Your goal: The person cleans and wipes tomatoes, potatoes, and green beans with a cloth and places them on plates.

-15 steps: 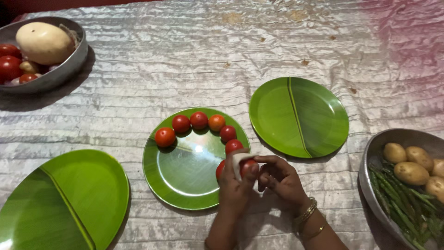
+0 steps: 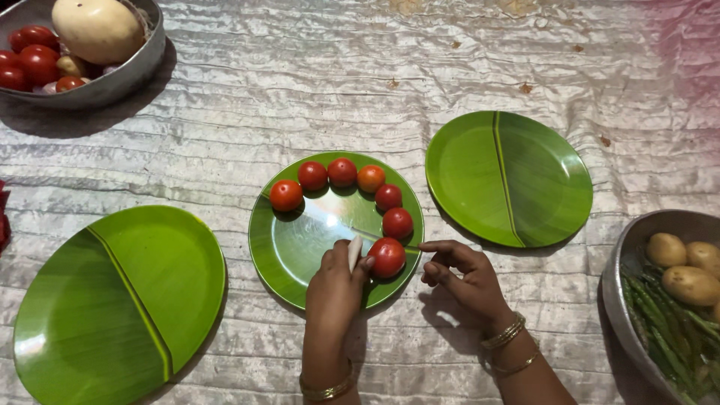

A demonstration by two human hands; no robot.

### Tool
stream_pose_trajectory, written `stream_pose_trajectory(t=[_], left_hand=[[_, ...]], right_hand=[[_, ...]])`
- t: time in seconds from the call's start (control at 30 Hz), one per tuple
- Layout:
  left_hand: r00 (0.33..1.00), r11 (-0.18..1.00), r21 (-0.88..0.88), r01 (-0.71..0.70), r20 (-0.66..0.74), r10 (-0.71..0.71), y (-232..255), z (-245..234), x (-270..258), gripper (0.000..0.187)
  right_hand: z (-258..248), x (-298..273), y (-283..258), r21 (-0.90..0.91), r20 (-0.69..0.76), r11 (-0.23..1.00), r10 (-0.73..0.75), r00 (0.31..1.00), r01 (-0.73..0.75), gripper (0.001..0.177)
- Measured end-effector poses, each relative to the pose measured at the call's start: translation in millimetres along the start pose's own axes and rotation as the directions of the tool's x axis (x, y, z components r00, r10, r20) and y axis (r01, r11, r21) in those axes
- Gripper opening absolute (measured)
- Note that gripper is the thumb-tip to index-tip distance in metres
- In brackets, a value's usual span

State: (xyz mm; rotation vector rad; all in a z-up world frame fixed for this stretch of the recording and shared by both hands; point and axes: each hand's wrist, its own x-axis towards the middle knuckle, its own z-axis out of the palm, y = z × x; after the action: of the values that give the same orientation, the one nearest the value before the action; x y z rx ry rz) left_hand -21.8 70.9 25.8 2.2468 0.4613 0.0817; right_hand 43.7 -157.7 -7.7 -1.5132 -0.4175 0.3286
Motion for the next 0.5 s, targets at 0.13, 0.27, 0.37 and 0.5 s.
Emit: stream_pose_trajectory(t=[0.13,0.27,0.37,0.5], left_hand=[[0.997,0.998,0.004,0.069,0.040,-0.069,6,-7,-3,0.038],[0.987,0.976,-0.147,0.161,0.043,-0.157,8,-8,-4,0.036],[0.984,0.964,-0.198,0.177,0.021,-0.176,-9,-3,0,0.040],[0.996,0.991,0.132,-0.038,-0.069,0.047,-51,0,18,0.052]], right_hand=[[1,0,-3,-0.009,-0.005,1.000,0.027,1.000,-0.027,0.033],[2,1,-12,-0.017,-0.054,0.999,0.033,0.998,-0.034,0.031],[-4,-4,-28,-0.334,-0.109,0.934,-0.173,0.979,0.128,0.026],[-24,-16,-63,-0.771,-0.160,0.609,-0.467,0.870,0.185,0.018]])
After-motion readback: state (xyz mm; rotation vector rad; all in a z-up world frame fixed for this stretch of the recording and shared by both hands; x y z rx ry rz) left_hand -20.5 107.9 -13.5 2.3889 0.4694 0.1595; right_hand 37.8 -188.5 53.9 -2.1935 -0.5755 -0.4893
